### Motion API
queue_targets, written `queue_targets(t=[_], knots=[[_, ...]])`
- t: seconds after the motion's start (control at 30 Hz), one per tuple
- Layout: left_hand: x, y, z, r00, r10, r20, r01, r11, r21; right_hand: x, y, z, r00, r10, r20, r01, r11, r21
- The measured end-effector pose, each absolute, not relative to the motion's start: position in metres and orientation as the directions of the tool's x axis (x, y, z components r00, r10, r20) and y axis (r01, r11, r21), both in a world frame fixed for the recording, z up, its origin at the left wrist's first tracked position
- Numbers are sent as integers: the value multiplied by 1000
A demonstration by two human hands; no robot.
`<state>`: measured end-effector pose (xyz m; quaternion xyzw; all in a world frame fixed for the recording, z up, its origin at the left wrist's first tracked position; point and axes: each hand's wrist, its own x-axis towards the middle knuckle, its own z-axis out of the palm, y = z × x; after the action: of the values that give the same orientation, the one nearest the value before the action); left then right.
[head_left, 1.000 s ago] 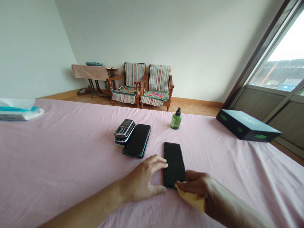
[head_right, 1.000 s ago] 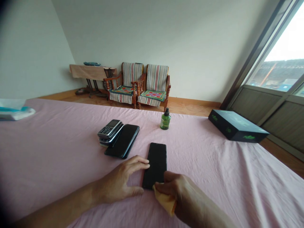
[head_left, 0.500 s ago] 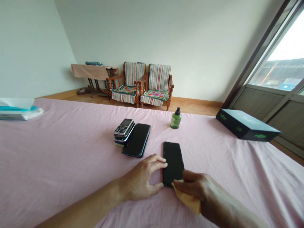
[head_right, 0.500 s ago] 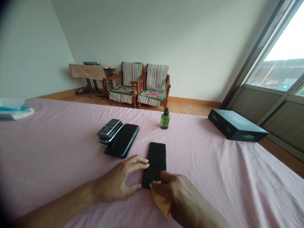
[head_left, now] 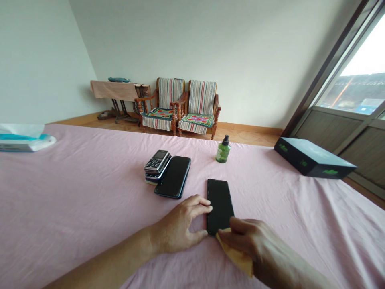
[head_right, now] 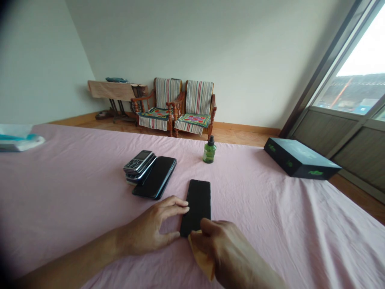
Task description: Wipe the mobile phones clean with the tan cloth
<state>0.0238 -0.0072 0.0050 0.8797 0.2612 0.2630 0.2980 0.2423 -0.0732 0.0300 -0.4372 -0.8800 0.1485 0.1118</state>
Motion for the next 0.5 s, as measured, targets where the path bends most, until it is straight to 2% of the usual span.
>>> queue_targets(t=[0.07, 0.17, 0.37, 0.5], knots=[[24, -7, 5, 726, 615, 308, 300, -686, 663, 234, -73, 26, -604, 795, 51, 751, 590, -295], [24, -7, 5, 728, 616, 302, 303, -684, 664, 228, -74, 23, -606, 794, 54, 754, 594, -278], [22, -7, 5, 741, 604, 295, 324, -705, 631, 251, -72, 32, -519, 854, 37, 794, 497, -350], [21, -13, 8, 744, 558, 367, 338, -789, 514, 267, -66, 31, -401, 916, 19, 835, 374, -403]])
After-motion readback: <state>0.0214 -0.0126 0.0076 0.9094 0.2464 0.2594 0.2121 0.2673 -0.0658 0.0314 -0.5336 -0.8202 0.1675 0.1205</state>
